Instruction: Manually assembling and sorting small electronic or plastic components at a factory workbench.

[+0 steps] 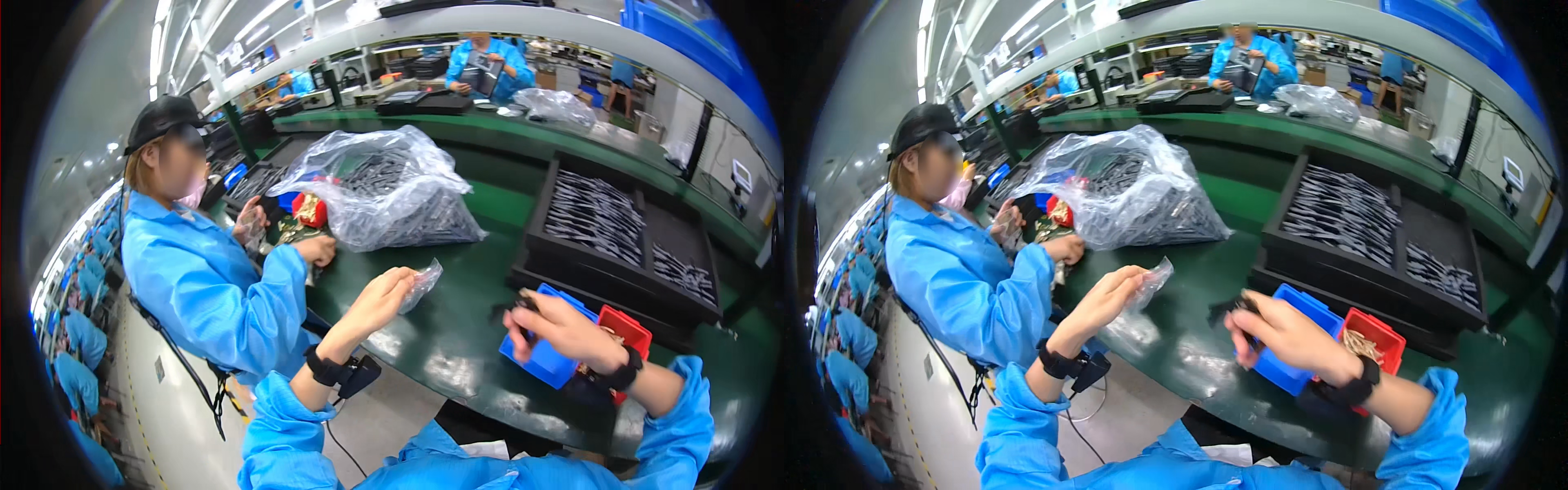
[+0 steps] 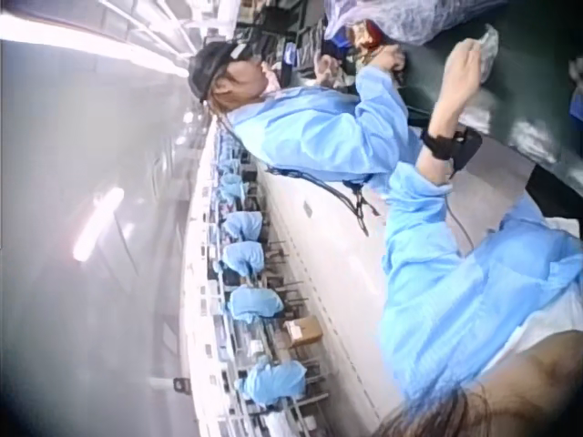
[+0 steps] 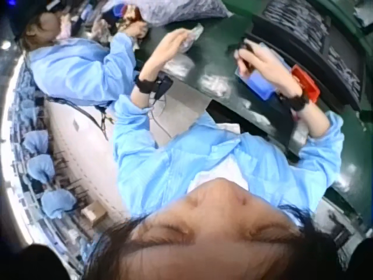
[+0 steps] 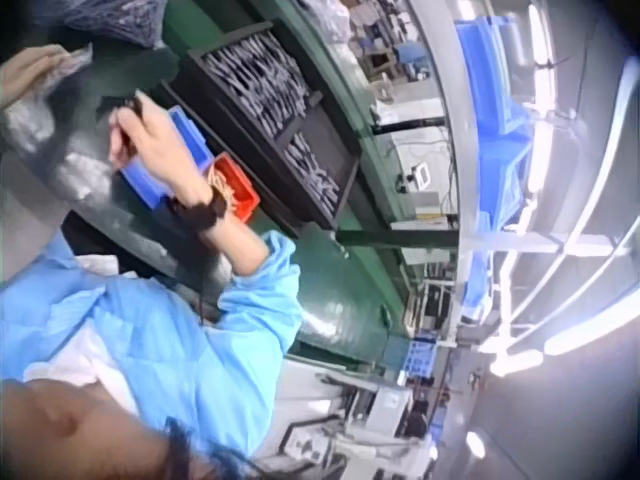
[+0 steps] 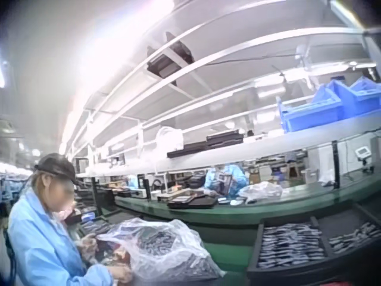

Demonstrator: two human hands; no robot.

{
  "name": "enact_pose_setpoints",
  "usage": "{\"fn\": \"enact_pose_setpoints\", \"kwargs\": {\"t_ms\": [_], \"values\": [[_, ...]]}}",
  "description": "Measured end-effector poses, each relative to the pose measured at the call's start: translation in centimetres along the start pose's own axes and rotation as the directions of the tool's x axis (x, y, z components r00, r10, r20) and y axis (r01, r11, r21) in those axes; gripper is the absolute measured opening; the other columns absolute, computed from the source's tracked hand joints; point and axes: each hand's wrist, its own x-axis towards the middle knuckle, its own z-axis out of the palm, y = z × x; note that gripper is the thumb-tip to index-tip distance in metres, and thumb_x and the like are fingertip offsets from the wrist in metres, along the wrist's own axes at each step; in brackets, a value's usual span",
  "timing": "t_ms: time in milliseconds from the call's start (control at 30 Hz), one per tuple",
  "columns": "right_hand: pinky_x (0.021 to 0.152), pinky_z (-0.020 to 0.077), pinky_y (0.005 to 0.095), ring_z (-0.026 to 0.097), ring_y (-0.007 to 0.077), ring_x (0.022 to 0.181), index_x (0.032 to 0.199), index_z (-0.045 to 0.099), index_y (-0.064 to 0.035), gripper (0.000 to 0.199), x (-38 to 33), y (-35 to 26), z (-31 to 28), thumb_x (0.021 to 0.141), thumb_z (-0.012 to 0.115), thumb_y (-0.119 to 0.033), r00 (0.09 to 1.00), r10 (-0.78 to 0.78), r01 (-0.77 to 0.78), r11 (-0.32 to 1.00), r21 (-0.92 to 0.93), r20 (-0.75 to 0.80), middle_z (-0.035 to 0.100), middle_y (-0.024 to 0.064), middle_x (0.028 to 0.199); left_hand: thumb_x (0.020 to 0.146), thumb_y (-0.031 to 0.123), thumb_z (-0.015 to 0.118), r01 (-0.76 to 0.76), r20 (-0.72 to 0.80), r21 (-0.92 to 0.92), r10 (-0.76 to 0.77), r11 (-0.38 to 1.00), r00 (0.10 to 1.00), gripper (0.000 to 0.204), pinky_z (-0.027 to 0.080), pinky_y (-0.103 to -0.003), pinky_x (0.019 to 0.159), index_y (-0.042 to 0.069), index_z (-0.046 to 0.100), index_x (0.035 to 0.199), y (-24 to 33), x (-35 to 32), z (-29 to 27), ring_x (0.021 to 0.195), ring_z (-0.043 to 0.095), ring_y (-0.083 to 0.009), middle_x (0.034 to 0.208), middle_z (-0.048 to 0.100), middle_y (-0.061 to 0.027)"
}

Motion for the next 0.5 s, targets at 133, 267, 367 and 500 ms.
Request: {"fn": "enact_pose_setpoints", "kwargs": {"t_ms": [133,267,367,500], "values": [[0.057,0.0525,0.0274,0.061,0.0133,0.068,0.096,0.049,-0.0012,0.020,4.1,1.7,-0.6,0.100,0.039,-0.018,0.997,-0.029,0.025,0.998,-0.056,-0.074,0.059,0.0056,0.072,0.093,0.015,0.056,0.155,0.061,-0.207,-0.145,0.966,0.988,0.026,0.045,-0.024,0.069,-0.002,0.060,0.111,-2.1,0.9,3.4,0.076,0.055,-0.0088,0.085,0.062,-0.0028],[0.064,0.0544,0.0286,0.062,0.0140,0.080,0.101,0.050,-0.0011,0.019,7.5,3.8,-0.1,0.100,0.040,-0.017,0.978,-0.168,0.135,0.962,-0.239,-0.126,0.063,0.0079,0.086,0.087,0.010,0.063,0.152,0.034,-0.448,-0.153,0.881,0.988,0.015,0.047,-0.025,0.062,-0.002,0.063,0.095,-3.8,0.6,5.5,0.067,0.057,-0.0103,0.079,0.063,-0.0049],[0.069,0.0519,0.0349,0.063,0.0253,0.086,0.101,0.048,0.0006,0.016,9.3,4.5,0.5,0.098,0.041,-0.014,0.937,-0.335,0.260,0.860,-0.440,-0.102,0.064,0.0141,0.092,0.088,0.012,0.064,0.203,0.080,-0.543,-0.190,0.815,0.979,0.011,0.046,-0.024,0.060,0.001,0.062,0.091,-2.9,0.5,5.6,0.066,0.056,-0.0089,0.077,0.062,-0.0034],[0.074,0.0480,0.0425,0.061,0.0389,0.091,0.100,0.046,-0.0001,0.012,10.0,3.9,1.3,0.094,0.044,-0.010,0.915,-0.403,0.319,0.727,-0.608,-0.002,0.063,0.0211,0.093,0.094,0.020,0.057,0.232,0.080,-0.655,-0.239,0.719,0.968,0.018,0.049,-0.023,0.058,0.003,0.061,0.089,-3.8,0.0,5.4,0.064,0.057,-0.0089,0.075,0.060,-0.0010]]}}
